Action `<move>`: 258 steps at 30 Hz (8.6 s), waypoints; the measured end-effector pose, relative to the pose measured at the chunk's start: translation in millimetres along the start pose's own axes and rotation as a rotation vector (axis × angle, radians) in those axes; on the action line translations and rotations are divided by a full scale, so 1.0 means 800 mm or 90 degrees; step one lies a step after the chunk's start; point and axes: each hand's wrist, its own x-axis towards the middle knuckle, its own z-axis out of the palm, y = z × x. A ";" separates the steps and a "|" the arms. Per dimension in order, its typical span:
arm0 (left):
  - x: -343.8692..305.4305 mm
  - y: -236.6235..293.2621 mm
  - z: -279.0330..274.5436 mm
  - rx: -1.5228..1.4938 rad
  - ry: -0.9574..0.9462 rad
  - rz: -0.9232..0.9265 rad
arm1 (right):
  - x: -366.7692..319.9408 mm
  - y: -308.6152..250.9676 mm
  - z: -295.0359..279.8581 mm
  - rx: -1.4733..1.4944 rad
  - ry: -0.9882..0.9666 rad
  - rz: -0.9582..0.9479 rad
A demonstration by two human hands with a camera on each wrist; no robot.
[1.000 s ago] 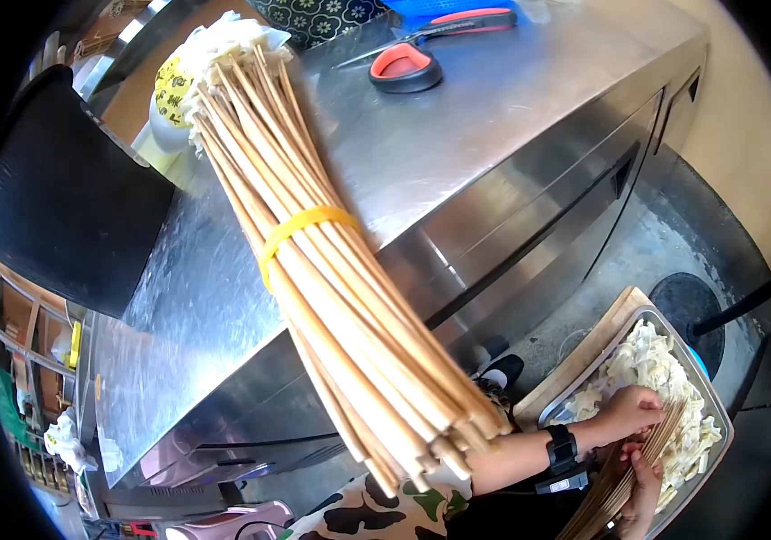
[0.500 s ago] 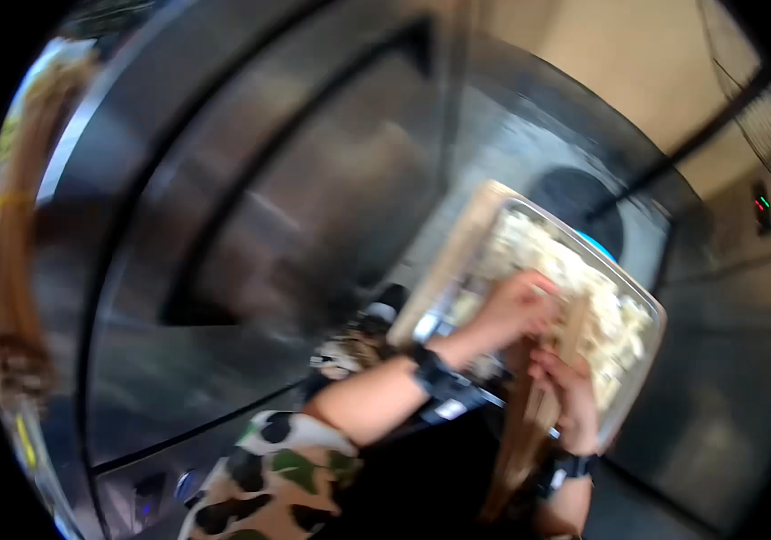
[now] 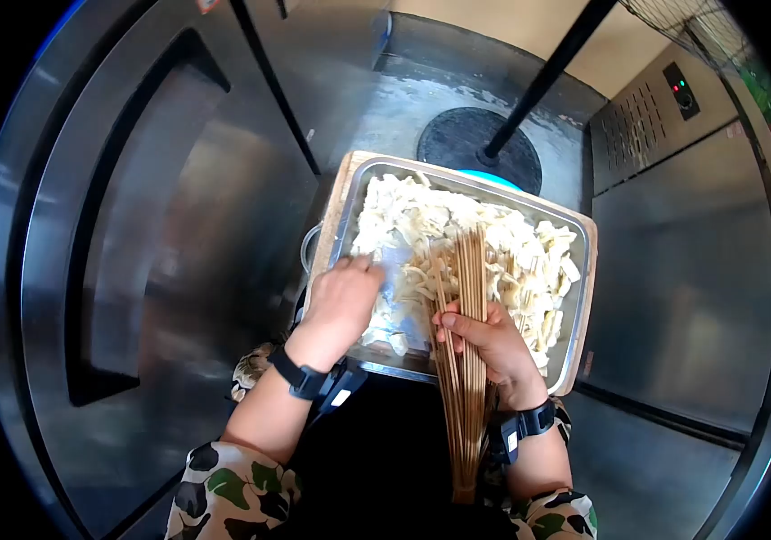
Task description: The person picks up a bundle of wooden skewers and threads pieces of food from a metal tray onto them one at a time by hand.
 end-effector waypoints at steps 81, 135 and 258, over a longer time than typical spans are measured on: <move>0.035 0.046 0.007 -1.061 0.102 -0.094 | 0.005 -0.006 0.002 -0.042 -0.021 0.022; 0.036 0.046 0.001 -1.180 0.048 -0.295 | 0.006 0.003 0.010 -0.084 0.007 -0.010; -0.018 0.013 0.030 -0.123 0.046 0.046 | 0.005 -0.003 0.000 -0.043 -0.040 -0.010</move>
